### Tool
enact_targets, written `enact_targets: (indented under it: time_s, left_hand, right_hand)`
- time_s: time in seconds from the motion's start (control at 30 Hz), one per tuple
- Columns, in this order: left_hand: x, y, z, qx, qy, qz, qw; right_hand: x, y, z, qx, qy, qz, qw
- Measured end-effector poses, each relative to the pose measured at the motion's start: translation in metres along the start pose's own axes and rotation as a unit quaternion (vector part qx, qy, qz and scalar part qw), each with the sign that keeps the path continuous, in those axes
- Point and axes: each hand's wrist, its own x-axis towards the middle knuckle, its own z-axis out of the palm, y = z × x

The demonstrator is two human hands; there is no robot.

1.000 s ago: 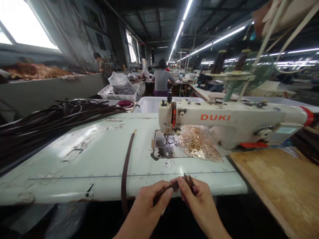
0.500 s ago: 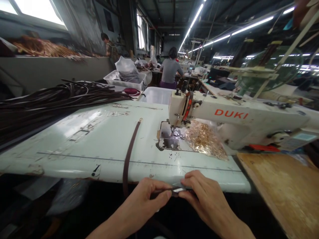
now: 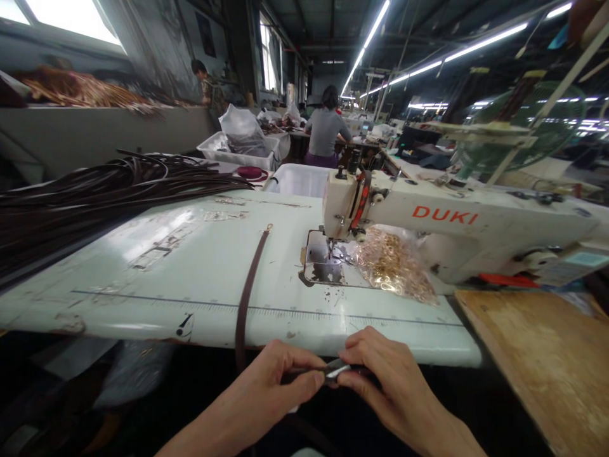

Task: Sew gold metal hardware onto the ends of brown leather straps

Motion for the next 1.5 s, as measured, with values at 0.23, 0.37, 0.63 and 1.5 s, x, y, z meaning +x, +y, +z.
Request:
enact_targets:
  time_s: [0.23,0.37,0.63,1.5]
  left_hand:
    - [-0.003,0.012,-0.002,-0.003,-0.018,-0.01,1.0]
    - [-0.004,0.017,0.0,-0.019,-0.024,-0.016,0.999]
    - [-0.004,0.015,0.002,-0.028,-0.005,-0.037,0.999]
    - [-0.003,0.007,0.001,-0.042,0.006,-0.047,0.998]
  right_hand:
    - [0.001,-0.001,-0.005,0.014,-0.045,0.017,0.999]
    - [0.0,0.002,-0.003,0.044,-0.044,0.014,0.998]
    - [-0.008,0.0,0.001,0.139,0.029,0.115,0.983]
    - [-0.005,-0.005,-0.015,0.093,-0.006,0.119,0.988]
